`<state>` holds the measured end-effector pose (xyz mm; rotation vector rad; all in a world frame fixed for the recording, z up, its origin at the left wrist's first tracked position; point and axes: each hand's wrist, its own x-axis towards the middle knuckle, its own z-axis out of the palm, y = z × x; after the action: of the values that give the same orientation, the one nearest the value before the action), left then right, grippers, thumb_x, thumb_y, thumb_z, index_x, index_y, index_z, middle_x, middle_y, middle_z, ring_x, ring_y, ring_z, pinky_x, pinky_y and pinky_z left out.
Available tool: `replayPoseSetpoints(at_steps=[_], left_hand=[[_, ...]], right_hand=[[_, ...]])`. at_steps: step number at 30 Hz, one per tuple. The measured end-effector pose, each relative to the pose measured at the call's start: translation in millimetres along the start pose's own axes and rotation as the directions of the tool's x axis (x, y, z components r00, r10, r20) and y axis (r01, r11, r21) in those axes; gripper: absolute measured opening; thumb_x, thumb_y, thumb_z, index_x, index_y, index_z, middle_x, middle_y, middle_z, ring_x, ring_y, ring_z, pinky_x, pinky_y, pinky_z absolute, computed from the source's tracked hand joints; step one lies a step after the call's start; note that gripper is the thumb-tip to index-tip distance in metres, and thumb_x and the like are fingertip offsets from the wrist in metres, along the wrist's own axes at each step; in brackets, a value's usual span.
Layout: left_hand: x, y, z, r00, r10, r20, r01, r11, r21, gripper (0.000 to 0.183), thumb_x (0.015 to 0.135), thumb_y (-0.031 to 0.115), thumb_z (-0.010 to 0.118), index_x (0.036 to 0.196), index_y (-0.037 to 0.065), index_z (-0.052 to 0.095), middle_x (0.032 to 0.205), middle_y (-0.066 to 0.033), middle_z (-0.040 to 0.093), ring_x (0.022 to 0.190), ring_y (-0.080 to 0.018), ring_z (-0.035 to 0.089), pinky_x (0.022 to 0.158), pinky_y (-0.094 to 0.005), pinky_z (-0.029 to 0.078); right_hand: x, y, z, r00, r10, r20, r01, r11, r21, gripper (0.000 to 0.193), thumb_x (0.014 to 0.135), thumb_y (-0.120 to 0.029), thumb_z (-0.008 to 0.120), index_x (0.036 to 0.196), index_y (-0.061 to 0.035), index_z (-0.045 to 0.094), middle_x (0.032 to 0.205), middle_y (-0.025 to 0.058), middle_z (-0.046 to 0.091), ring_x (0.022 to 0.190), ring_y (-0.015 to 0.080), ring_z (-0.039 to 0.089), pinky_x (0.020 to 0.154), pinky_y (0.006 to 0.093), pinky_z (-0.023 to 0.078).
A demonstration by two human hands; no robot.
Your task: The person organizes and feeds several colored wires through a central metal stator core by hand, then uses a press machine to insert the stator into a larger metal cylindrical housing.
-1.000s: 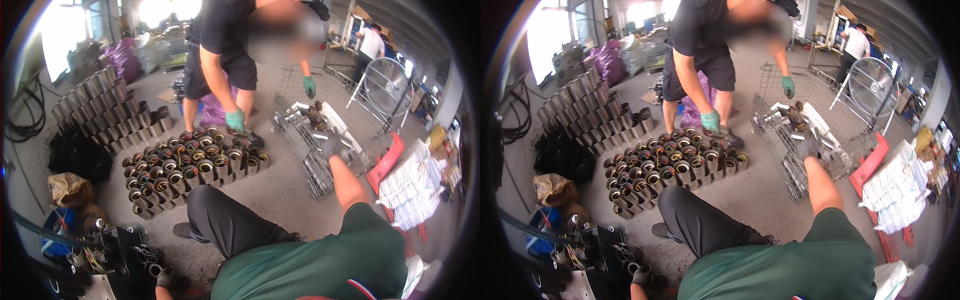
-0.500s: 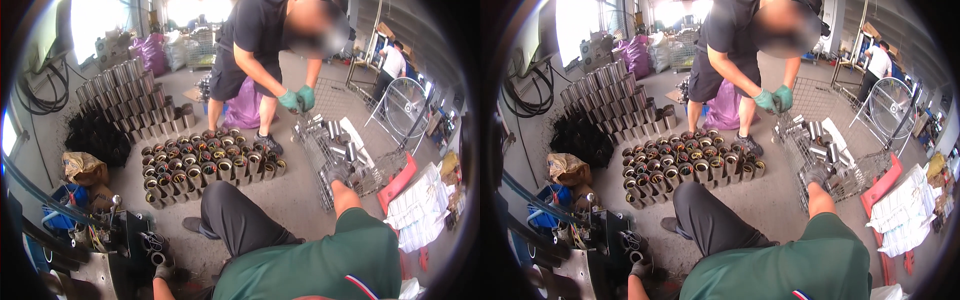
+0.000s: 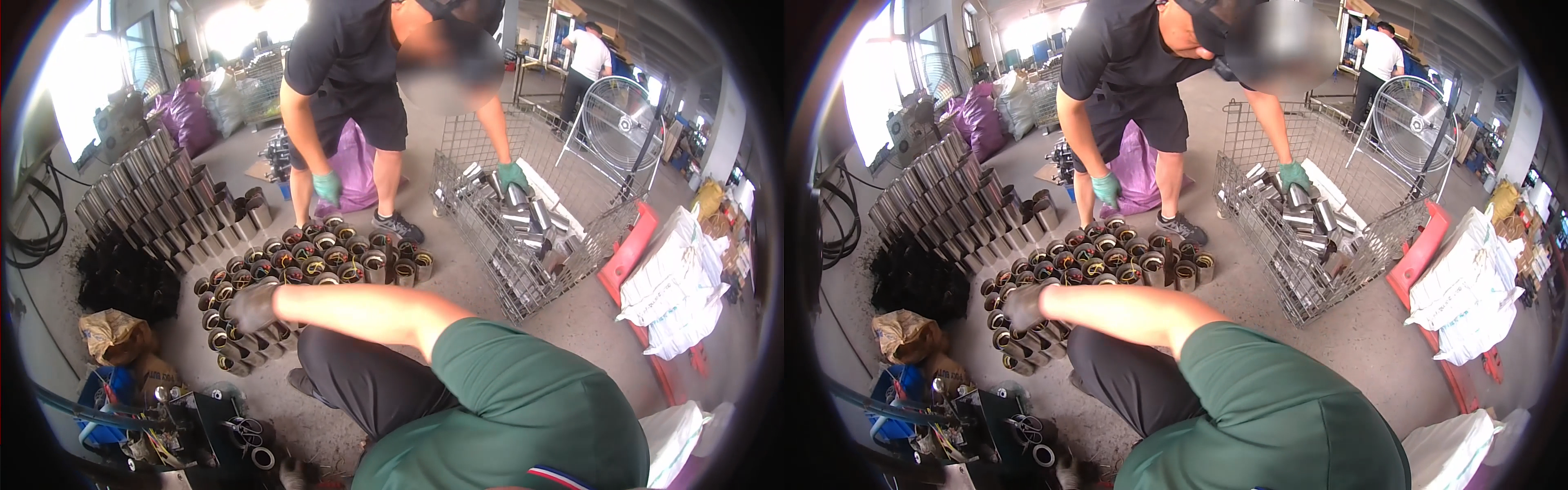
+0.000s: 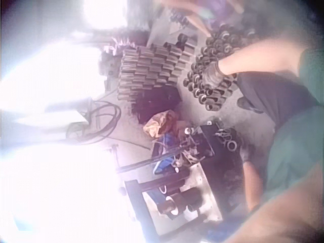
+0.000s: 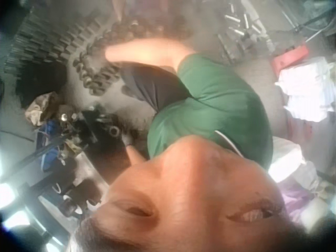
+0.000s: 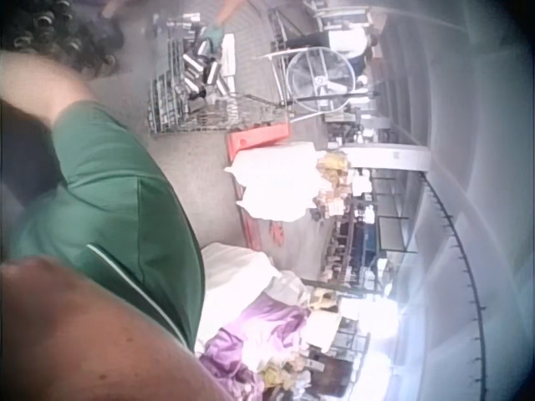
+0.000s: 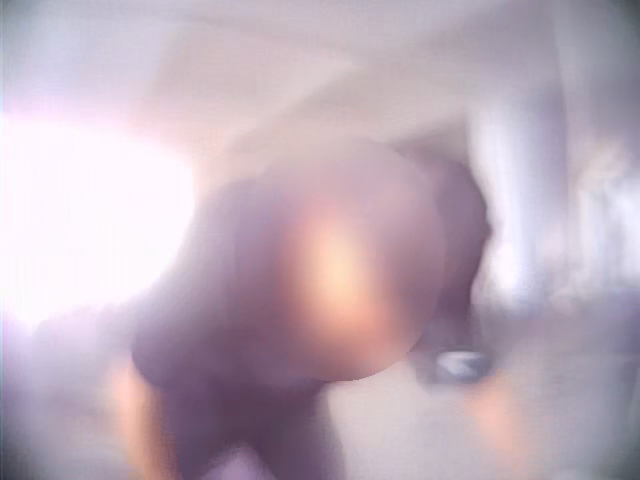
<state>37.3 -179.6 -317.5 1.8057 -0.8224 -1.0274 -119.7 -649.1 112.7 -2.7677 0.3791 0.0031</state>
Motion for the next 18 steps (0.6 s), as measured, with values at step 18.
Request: replayPoseSetpoints(at_steps=[18], left_hand=[[5.4, 74.4, 21.1, 0.952, -0.290, -0.098, 0.305, 0.866, 0.396, 0.061, 0.092, 0.037, 0.072, 0.141, 0.006, 0.053, 0.137, -0.0207, 0.054, 0.124, -0.0364, 0.053, 0.105, -0.0433, 0.045]], right_hand=[[80.3, -56.9, 145.5, 0.639, -0.653, 0.406, 0.686, 0.723, 0.082, 0.036, 0.094, -0.030, 0.057, 0.115, -0.0072, 0.075, 0.116, 0.0208, 0.073, 0.107, 0.0353, 0.068, 0.096, 0.0462, 0.053]])
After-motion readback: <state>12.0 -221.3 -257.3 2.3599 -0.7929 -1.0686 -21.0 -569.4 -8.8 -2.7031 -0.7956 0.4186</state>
